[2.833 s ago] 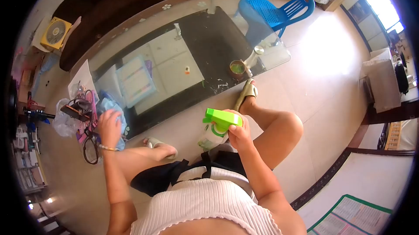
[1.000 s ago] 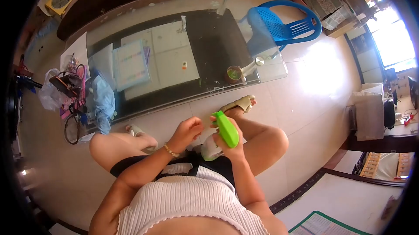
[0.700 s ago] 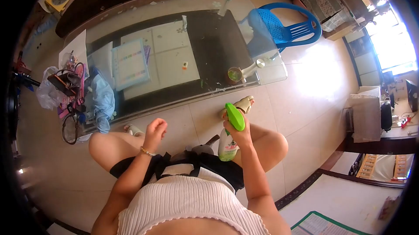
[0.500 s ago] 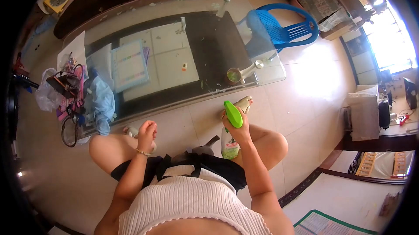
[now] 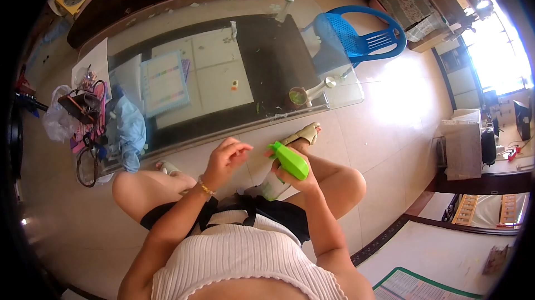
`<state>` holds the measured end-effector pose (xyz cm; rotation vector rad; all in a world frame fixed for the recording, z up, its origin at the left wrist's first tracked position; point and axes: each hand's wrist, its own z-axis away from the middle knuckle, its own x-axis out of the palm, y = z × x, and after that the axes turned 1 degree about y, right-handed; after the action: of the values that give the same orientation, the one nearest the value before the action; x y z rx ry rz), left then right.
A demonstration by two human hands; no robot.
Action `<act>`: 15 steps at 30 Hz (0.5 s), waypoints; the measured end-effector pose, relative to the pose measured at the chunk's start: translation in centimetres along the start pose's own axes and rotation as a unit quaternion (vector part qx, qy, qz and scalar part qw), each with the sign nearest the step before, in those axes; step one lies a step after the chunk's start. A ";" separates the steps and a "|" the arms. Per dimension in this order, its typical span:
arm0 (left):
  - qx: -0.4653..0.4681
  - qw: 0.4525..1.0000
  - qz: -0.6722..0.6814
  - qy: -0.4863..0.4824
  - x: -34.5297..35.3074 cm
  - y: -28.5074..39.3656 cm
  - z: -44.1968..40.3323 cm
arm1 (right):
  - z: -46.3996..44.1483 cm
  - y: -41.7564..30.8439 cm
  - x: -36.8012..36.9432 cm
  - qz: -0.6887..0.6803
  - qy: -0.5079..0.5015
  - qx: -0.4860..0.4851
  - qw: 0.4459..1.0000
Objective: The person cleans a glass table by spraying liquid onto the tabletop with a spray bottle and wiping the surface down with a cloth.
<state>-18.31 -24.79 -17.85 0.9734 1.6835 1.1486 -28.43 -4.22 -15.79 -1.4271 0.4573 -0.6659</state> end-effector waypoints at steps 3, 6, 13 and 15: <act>0.141 0.990 -0.004 -0.016 0.7 2.9 -1.9 | 1.0 -1.5 1.3 0.024 -0.039 -0.051 0.998; 0.255 0.965 -0.042 -0.052 0.9 3.7 -2.3 | 2.1 -2.8 1.5 0.166 -0.081 -0.064 0.981; 0.280 0.950 -0.094 -0.099 0.3 4.5 -2.2 | 1.9 -2.8 2.2 0.124 -0.117 -0.107 0.980; 0.235 0.963 -0.056 -0.116 0.4 4.2 -2.0 | 2.0 -2.7 2.6 0.207 -0.091 -0.134 0.965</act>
<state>-19.75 -23.89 -13.47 1.2304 1.8260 0.5394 -25.61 -4.51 -12.60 -1.5662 0.6943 -0.1360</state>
